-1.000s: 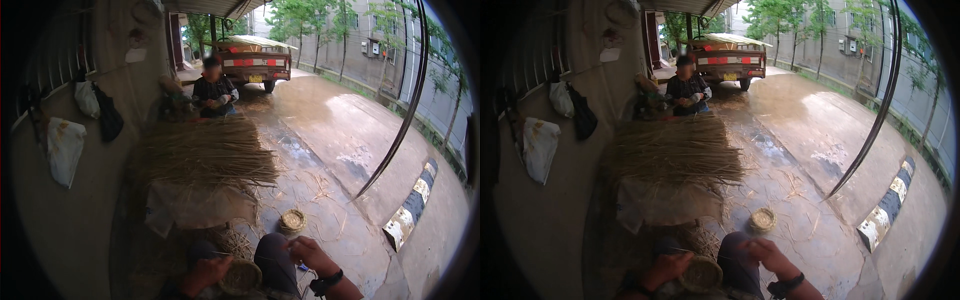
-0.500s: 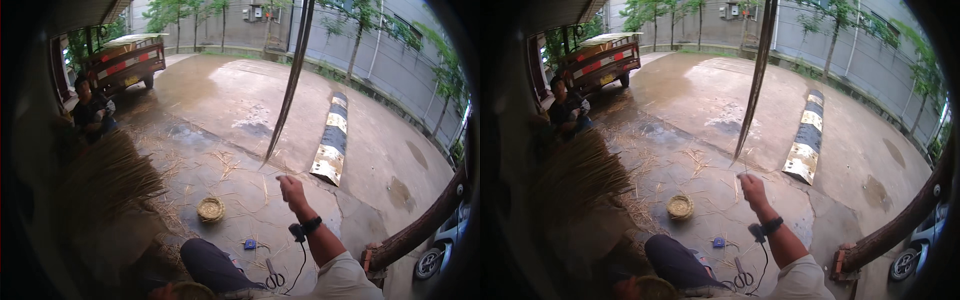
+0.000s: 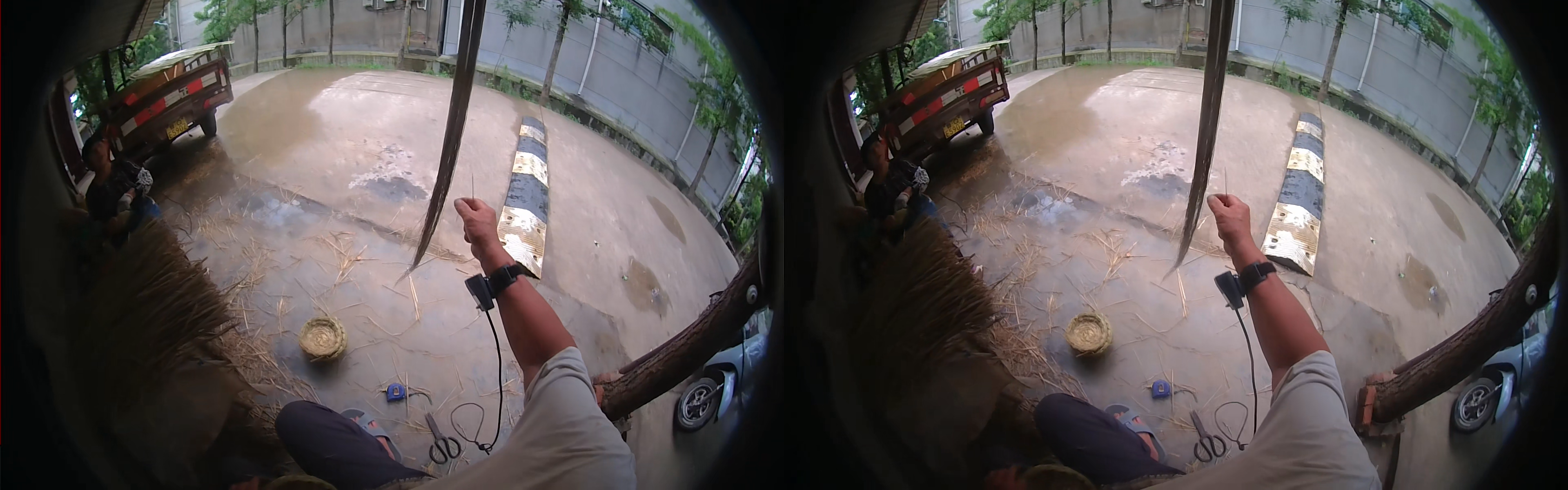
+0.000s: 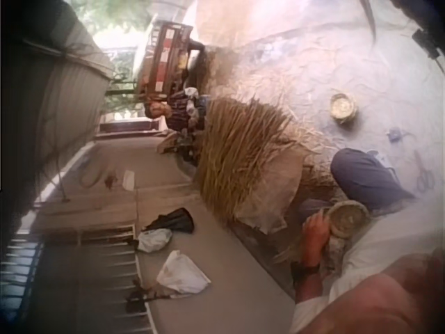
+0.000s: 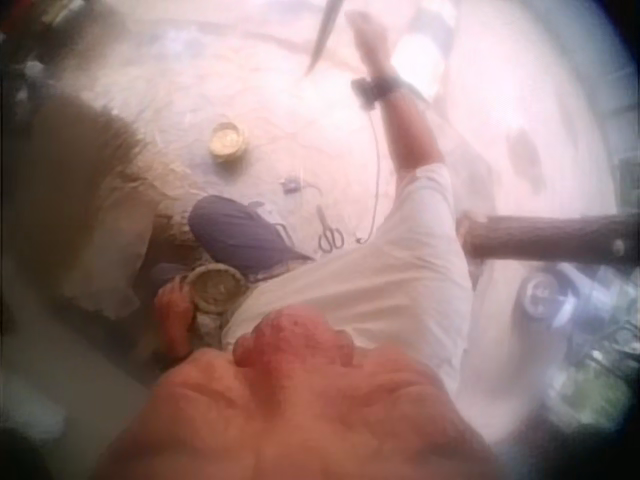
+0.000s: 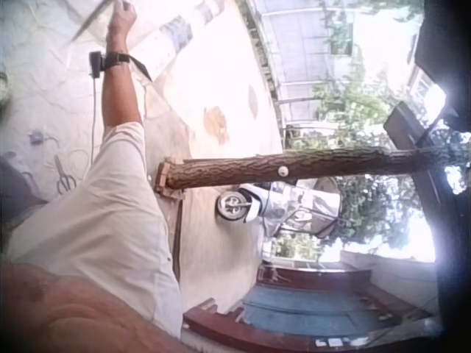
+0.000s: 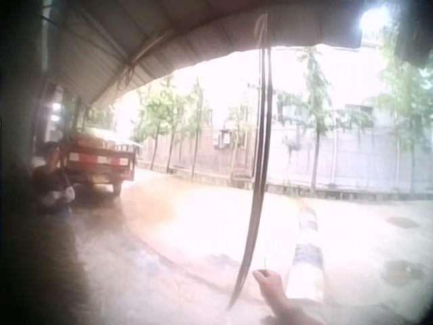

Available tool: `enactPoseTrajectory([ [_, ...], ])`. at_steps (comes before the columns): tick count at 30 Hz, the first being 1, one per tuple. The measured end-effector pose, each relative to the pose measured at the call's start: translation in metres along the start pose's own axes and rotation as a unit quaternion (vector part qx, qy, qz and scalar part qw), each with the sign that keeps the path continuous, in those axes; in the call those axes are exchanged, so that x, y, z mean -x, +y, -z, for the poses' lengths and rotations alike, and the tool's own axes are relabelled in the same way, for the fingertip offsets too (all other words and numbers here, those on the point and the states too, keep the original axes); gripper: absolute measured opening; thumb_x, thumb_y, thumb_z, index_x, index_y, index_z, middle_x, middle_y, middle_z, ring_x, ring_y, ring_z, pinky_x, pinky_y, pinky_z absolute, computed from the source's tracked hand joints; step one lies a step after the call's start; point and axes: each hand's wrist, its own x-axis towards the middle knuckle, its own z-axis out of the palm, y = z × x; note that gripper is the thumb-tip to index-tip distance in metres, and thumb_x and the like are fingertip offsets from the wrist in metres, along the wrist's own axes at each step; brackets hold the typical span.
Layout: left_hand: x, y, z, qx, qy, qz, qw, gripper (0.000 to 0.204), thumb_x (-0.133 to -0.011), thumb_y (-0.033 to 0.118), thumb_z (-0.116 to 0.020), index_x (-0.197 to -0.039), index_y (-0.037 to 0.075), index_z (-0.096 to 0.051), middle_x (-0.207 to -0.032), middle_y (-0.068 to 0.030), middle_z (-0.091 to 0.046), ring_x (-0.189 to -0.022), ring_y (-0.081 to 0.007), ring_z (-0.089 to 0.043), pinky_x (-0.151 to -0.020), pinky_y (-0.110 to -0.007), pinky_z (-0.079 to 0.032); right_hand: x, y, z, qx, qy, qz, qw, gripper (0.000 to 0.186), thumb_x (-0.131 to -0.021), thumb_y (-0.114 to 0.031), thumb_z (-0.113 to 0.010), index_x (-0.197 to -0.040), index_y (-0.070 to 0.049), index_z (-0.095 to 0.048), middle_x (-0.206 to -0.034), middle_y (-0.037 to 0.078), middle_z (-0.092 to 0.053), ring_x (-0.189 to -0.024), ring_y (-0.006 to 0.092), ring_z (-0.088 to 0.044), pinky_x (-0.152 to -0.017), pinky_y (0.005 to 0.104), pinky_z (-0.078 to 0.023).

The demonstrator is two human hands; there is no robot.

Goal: Weaving a small basket or mat out of dried straw or grass fibers using a needle and thread.

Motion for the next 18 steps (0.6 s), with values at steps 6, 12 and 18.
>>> enactPoseTrajectory([
  [6,-0.001,-0.001,0.007,-0.014,0.019,-0.004,1.0,0.035,-0.103,0.023,-0.055,-0.123,-0.001,-0.072,-0.114,-0.0207,-0.074,-0.103,-0.0398,-0.069,-0.093,-0.052,-0.054,-0.063,0.053,-0.022,0.096,0.09,0.039,0.991,0.047,-0.091,-0.023,-0.077,-0.128,0.005,-0.068,-0.089,0.008,-0.072,-0.079,0.0174,-0.063,-0.072,0.0326,-0.052],
  [12,0.004,0.01,0.019,-0.008,0.019,0.022,1.0,0.035,-0.104,0.022,-0.055,-0.122,-0.003,-0.072,-0.114,-0.0213,-0.074,-0.103,-0.0392,-0.069,-0.094,-0.051,-0.053,-0.073,0.01,-0.045,-0.036,-0.074,-0.045,0.996,0.042,-0.099,-0.025,-0.073,-0.133,-0.003,-0.064,-0.067,-0.005,-0.046,-0.049,0.0074,-0.037,-0.042,0.0284,-0.026],
  [18,0.008,0.007,0.025,0.003,0.007,0.035,0.999,0.034,-0.103,0.02,-0.056,-0.125,-0.003,-0.07,-0.118,-0.0225,-0.072,-0.108,-0.04,-0.067,-0.095,-0.051,-0.053,-0.068,-0.012,-0.062,-0.061,-0.097,-0.068,0.991,0.025,-0.097,-0.023,-0.072,-0.11,-0.003,-0.069,-0.069,-0.003,-0.05,-0.048,0.0073,-0.038,-0.042,0.0283,-0.029],
])
